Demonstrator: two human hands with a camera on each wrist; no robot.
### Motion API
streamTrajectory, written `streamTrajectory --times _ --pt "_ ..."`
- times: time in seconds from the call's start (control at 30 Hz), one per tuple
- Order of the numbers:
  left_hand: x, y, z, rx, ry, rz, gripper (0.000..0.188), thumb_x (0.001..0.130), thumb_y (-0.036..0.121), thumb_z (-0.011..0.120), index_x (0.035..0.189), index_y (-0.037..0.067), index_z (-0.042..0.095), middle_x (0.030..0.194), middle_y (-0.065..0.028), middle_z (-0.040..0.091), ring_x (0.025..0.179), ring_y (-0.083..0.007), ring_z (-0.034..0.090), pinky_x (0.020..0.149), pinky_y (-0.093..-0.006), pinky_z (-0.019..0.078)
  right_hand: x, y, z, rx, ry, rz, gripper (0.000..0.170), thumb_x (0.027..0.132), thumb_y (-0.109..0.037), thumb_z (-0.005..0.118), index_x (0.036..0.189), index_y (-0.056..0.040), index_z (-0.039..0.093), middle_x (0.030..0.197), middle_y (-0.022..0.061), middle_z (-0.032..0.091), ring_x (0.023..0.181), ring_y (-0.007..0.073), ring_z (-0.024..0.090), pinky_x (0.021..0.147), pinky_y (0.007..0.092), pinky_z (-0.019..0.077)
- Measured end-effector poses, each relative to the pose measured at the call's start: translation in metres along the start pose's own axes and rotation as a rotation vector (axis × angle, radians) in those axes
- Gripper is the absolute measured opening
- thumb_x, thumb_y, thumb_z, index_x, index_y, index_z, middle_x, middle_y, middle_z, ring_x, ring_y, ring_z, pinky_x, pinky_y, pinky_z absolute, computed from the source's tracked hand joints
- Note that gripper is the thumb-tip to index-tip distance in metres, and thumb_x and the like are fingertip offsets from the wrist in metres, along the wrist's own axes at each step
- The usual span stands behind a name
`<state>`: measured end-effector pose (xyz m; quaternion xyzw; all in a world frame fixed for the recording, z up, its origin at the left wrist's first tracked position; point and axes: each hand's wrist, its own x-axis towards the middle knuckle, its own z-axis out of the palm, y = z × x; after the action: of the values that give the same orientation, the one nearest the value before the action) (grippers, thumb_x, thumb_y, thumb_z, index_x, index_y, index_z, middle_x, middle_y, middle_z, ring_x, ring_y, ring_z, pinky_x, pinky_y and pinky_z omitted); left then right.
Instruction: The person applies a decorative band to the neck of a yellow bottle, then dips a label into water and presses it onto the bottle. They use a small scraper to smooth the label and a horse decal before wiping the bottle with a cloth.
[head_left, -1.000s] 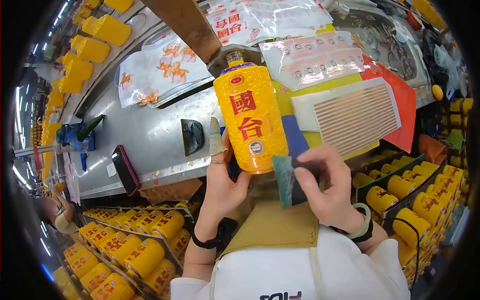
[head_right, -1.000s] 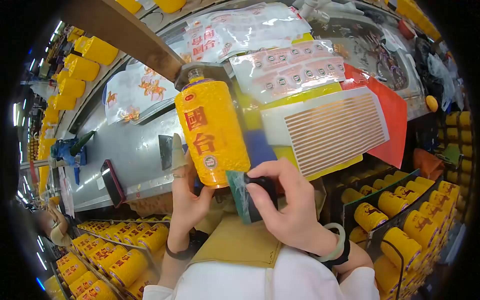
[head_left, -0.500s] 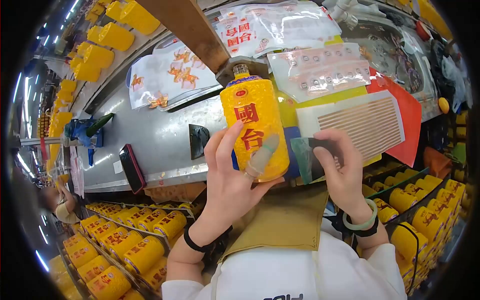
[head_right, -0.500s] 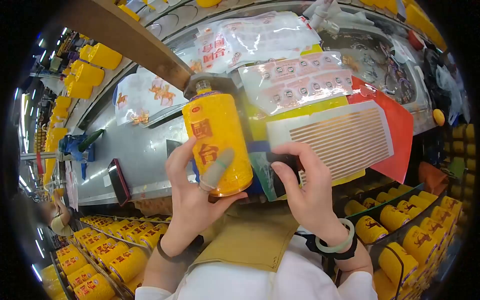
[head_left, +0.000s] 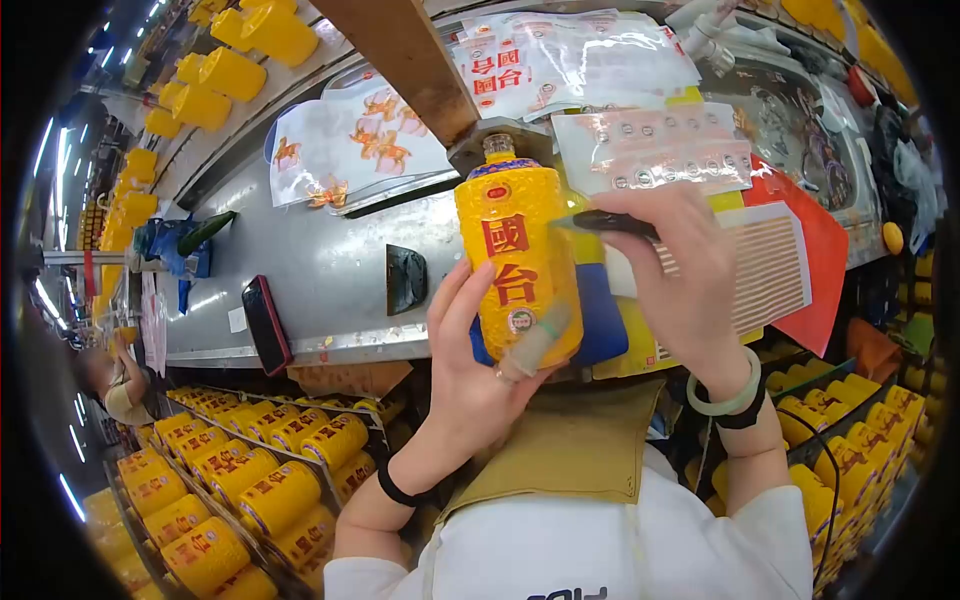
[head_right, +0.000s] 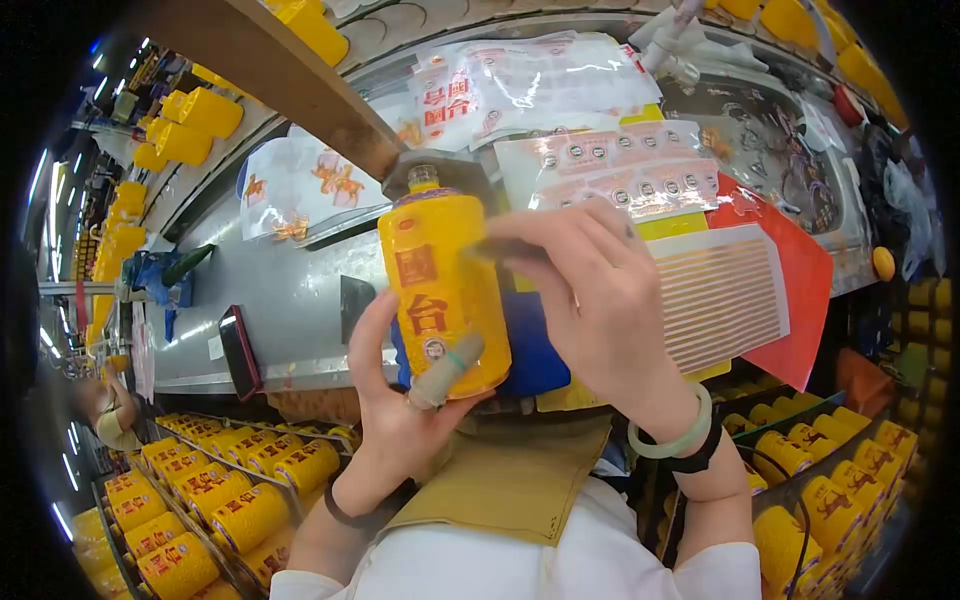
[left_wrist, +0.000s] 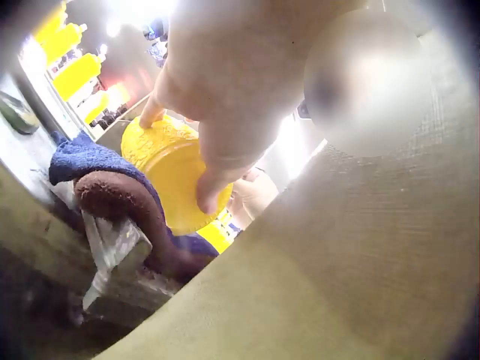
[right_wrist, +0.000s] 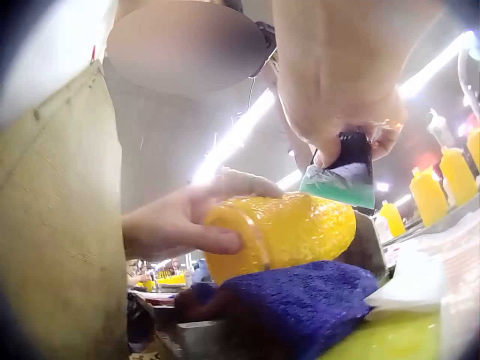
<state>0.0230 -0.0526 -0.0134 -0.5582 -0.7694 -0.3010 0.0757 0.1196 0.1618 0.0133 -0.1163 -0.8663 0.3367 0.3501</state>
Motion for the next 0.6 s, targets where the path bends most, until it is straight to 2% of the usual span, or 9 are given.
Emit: streamTrajectory --times 0.07,0.17,0.23,0.3,0.43,0.5,0.53,0.6 --pt "-0.011 0.001 -0.007 -0.130 0.012 -0.006 0.050 0.073 0.030 0.093 0.121 0.024 0.078 0.152 -0.0143 0.041 0.138 -0.0405 0.041 0.112 -0.0494 0.0421 0.003 -0.001 -0.005 -0.006 0.013 -0.008 0.032 0.081 0.008 0.074 0.111 -0.0042 0.073 0.098 0.0099 0.073 0.090 0.0296 0.067 0.081 0.0374 0.0533" --pt "-0.026 -0.016 -0.028 -0.067 -0.048 0.003 0.050 0.073 0.032 0.093 0.120 0.022 0.079 0.151 -0.0114 0.043 0.140 -0.0375 0.042 0.113 -0.0464 0.0428 0.003 -0.001 -0.011 0.008 0.035 0.027 0.033 0.080 0.009 0.075 0.111 -0.0032 0.073 0.099 0.0100 0.073 0.090 0.0279 0.067 0.080 0.0358 0.0541" --pt "-0.011 -0.032 -0.057 0.016 -0.181 0.000 0.049 0.074 0.022 0.090 0.121 0.019 0.077 0.144 -0.0115 0.056 0.132 -0.0367 0.052 0.108 -0.0477 0.0493 0.000 -0.001 -0.013 0.034 0.039 0.067 0.033 0.080 0.010 0.075 0.111 -0.0028 0.073 0.099 0.0101 0.074 0.089 0.0268 0.067 0.080 0.0349 0.0545" --pt "-0.003 -0.050 -0.078 0.044 -0.275 -0.103 0.057 0.070 0.012 0.089 0.125 0.012 0.075 0.148 -0.0123 0.056 0.134 -0.0383 0.052 0.112 -0.0493 0.0433 -0.003 0.001 -0.013 0.028 0.039 0.105 0.034 0.080 0.010 0.075 0.112 -0.0022 0.073 0.100 0.0101 0.074 0.090 0.0251 0.068 0.080 0.0340 0.0550" --pt "0.016 -0.067 -0.121 0.213 -0.295 -0.192 0.059 0.070 0.005 0.087 0.127 0.010 0.073 0.152 -0.0130 0.054 0.139 -0.0381 0.050 0.114 -0.0490 0.0426 -0.005 -0.003 -0.014 0.018 0.044 0.129 0.033 0.081 0.010 0.076 0.111 -0.0023 0.073 0.100 0.0100 0.074 0.089 0.0242 0.068 0.080 0.0336 0.0550" --pt "0.031 -0.079 -0.142 0.391 -0.130 -0.072 0.056 0.072 0.003 0.085 0.127 0.010 0.073 0.150 -0.0115 0.057 0.138 -0.0366 0.054 0.114 -0.0450 0.0437 -0.002 -0.006 -0.016 0.037 0.018 0.105 0.031 0.080 0.011 0.076 0.108 -0.0016 0.074 0.098 0.0099 0.074 0.088 0.0252 0.068 0.079 0.0334 0.0552" --pt "0.041 -0.082 -0.151 0.386 -0.123 -0.075 0.056 0.072 0.003 0.085 0.127 0.010 0.073 0.150 -0.0115 0.057 0.138 -0.0366 0.054 0.114 -0.0450 0.0437 0.002 -0.009 -0.017 0.031 0.014 0.100 0.031 0.080 0.011 0.076 0.108 -0.0016 0.074 0.098 0.0099 0.074 0.088 0.0252 0.068 0.079 0.0334 0.0552" --pt "0.059 -0.088 -0.164 0.407 0.157 0.081 0.049 0.080 0.002 0.082 0.127 0.005 0.071 0.144 -0.0126 0.063 0.130 -0.0342 0.060 0.108 -0.0423 0.0489 0.010 -0.018 -0.013 0.019 0.009 0.008 0.033 0.075 0.010 0.076 0.104 -0.0046 0.077 0.097 0.0075 0.075 0.089 0.0243 0.066 0.081 0.0342 0.0545"
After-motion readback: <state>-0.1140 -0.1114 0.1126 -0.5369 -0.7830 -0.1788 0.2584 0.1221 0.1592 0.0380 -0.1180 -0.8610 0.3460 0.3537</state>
